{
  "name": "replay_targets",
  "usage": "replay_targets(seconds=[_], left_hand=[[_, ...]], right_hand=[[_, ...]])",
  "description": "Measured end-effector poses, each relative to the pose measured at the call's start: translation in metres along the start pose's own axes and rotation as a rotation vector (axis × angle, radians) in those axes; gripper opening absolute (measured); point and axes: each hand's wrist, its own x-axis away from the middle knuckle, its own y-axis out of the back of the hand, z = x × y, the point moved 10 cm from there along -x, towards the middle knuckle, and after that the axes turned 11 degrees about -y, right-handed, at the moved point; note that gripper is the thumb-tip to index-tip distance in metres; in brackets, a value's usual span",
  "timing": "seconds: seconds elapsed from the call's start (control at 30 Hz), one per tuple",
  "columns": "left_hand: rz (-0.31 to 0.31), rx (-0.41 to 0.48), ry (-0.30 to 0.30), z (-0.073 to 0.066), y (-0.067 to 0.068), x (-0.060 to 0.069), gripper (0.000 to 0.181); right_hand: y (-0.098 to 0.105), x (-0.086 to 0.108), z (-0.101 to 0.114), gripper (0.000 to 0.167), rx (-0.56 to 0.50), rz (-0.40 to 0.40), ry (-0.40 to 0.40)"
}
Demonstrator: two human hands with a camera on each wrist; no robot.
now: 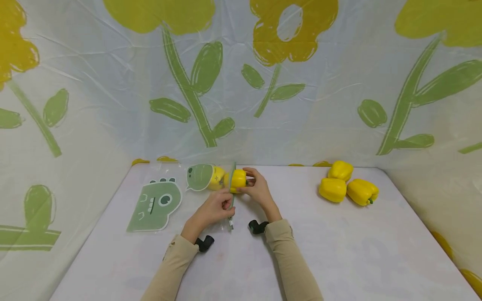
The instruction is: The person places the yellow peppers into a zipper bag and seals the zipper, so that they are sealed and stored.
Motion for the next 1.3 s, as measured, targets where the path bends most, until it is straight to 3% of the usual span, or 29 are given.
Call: replay_targets(seconds=[0.2,0.4,0.63,0.87,1.03,1.17,1.3], left_hand=[[0.012,-0.004,-0.025,-0.001,-0.001,-0.001,0.037],[0.013,0.007,-0.018,0.000,-0.001,-0.001,0.035],[0.002,0.022,-0.036,0.000,0.000,-0.001,0.034],[0.022,0.016,0.010,0.006,-0.001,0.002,0.036],[0.023,-0.003,0.033,0.007,0.001,0.003,0.038],[0.031,-0.001,0.037,0.006,0.002,0.003,0.037],[0.039,0.010,0.038,0.005,0.002,0.002,0.037]], right_hand=[[-0.007,0.001,0.002,0.063,-0.167,0.092,0.033],[-0.017,0.001,-0.007,0.049,-0.279,0.148,-0.031],[-0.027,0.003,-0.007,0.035,-0.225,0.178,-0.007],[-0.042,0.007,-0.005,0.044,-0.190,0.321,0.009],[-0.048,0.011,-0.002,0.060,-0.195,0.421,0.008],[-0.047,0.012,-0.001,0.059,-0.167,0.431,0.007],[-0.034,0.011,0.000,0.047,-0.159,0.370,0.023]])
